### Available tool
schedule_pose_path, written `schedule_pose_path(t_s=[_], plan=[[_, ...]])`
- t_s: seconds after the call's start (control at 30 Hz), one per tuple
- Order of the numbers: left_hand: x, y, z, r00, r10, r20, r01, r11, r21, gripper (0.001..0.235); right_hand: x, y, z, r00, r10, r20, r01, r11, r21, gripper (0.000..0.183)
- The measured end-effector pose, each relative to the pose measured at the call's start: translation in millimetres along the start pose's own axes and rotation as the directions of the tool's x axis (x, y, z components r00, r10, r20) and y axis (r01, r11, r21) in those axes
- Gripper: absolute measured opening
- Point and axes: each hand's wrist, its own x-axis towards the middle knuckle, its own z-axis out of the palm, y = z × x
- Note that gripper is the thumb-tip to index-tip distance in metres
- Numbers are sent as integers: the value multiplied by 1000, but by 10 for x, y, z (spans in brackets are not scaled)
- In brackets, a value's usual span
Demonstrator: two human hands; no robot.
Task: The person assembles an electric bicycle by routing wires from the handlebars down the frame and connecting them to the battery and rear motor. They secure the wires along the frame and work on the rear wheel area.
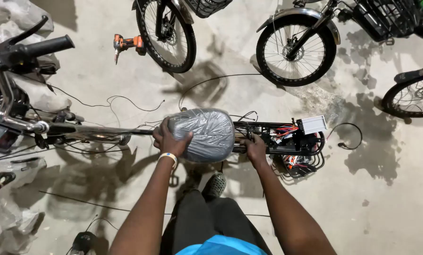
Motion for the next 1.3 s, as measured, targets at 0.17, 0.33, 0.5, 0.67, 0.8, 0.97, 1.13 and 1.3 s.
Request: schedule_pose_path(t_s=[0.17, 0.33, 0.5, 0.67, 0.8, 0.97, 1.13, 1.3], plan=[[-255, 197, -115, 1000, -2, -16, 2, 999, -39, 92, 162, 166, 161, 998, 64, -17, -66, 990, -126, 45], [-121, 93, -57, 993, 68, -92, -76, 993, -90, 89, 301, 162, 188, 999, 17, 43, -14, 998, -65, 44], [-372, -184, -212, 990, 73, -121, -90, 985, -145, 86, -133, 470, 287, 992, 122, 24, -117, 980, -162, 36], [-276, -491, -177, 950, 219, -223, -252, 958, -136, 85, -449, 233, 462, 981, 185, -61, -193, 964, -182, 29], [-408, -765, -187, 925, 275, -260, -297, 954, -45, 85, -612, 462, 494, 988, 144, -47, -150, 974, -172, 32], [-354, -526, -4, 942, 224, -249, -188, 969, 161, 86, -488, 298, 188, 956, 157, 249, -101, 970, -223, 48], [-679, -88, 485, 901, 329, -282, -162, 859, 486, 70, -679, -98, -159, 904, 63, 423, 70, 954, -293, 46], [-970, 160, 823, 836, 444, -322, -252, 833, 493, 63, -758, -136, -470, 859, -19, 512, 302, 826, -476, 40]])
